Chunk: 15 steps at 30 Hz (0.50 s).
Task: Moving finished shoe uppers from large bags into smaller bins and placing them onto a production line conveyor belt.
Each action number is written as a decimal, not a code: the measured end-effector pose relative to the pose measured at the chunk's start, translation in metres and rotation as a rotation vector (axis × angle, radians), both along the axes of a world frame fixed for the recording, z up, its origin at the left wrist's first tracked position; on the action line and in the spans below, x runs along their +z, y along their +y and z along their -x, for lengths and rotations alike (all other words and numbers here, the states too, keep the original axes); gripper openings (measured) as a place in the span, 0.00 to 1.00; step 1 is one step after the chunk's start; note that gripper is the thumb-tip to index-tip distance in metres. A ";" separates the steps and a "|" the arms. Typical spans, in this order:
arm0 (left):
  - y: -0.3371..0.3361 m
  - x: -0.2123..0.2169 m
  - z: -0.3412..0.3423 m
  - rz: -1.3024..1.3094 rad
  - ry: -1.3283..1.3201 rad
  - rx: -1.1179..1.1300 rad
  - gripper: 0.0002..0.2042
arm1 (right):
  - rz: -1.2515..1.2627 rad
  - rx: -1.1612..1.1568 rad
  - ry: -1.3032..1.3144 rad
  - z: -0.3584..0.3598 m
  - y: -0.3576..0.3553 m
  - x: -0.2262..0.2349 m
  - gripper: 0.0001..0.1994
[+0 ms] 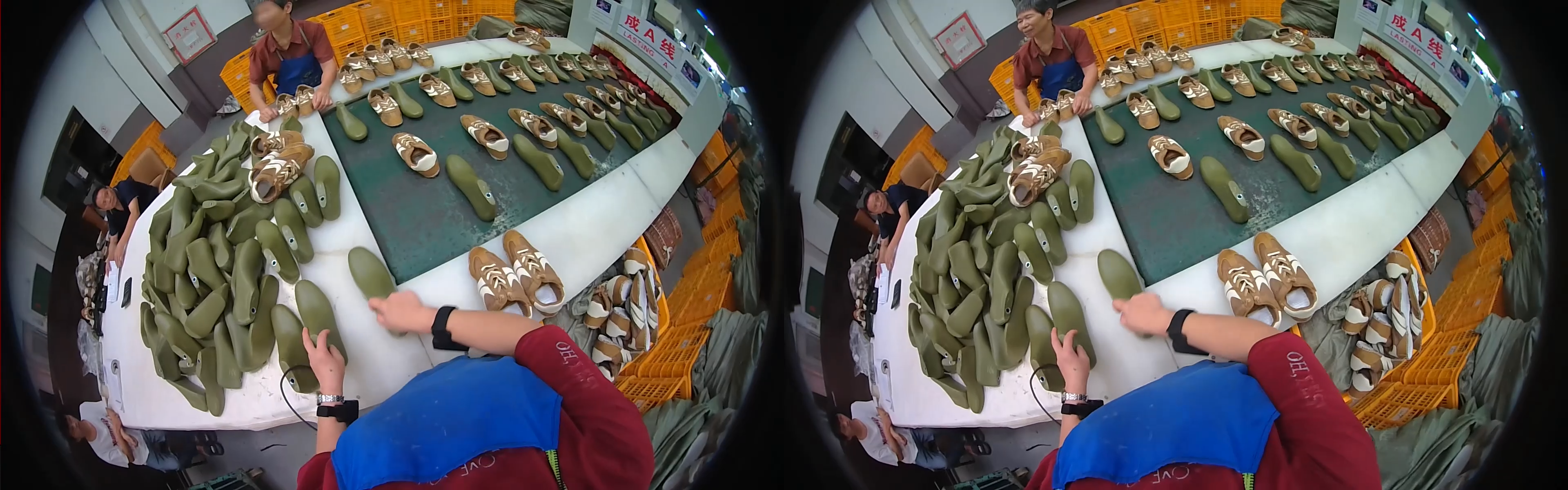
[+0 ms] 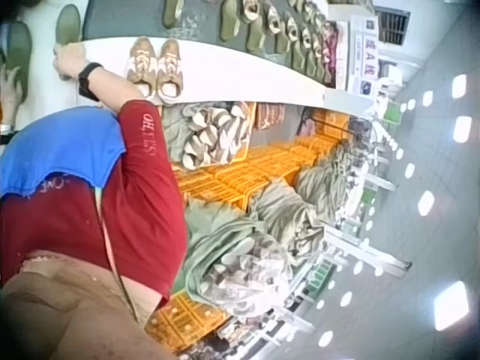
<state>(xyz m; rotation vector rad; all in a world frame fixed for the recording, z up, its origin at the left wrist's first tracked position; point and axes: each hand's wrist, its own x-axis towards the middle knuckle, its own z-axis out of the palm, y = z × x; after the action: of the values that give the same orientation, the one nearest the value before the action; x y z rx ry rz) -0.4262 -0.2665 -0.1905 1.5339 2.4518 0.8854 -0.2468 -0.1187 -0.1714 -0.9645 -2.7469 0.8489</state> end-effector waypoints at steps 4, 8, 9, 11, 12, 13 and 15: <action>0.002 -0.002 -0.014 -0.039 0.104 0.058 0.15 | -0.104 -0.197 -0.185 -0.023 0.070 -0.004 0.18; -0.001 -0.004 -0.017 -0.041 0.112 0.105 0.15 | -0.035 -0.275 -0.268 -0.036 0.114 -0.018 0.25; -0.004 -0.006 -0.017 -0.038 0.145 0.111 0.14 | -0.040 -0.271 -0.259 -0.042 0.116 -0.024 0.25; -0.006 -0.008 -0.017 -0.046 0.190 0.106 0.14 | 0.070 -0.289 -0.249 -0.053 0.120 -0.043 0.26; -0.007 -0.009 -0.016 -0.051 0.183 0.093 0.14 | 0.087 -0.323 -0.218 -0.056 0.120 -0.051 0.29; -0.007 -0.009 -0.018 -0.047 0.169 0.078 0.14 | 0.091 -0.331 -0.215 -0.058 0.119 -0.048 0.29; -0.003 -0.010 -0.019 -0.036 0.143 0.062 0.15 | 0.210 -0.270 -0.223 -0.068 0.116 -0.044 0.29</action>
<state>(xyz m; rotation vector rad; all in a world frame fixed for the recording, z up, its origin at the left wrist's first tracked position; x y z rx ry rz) -0.4075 -0.2691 -0.2000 1.5931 2.6094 0.8625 -0.1787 -0.0023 -0.2152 -1.5145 -2.6478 1.0507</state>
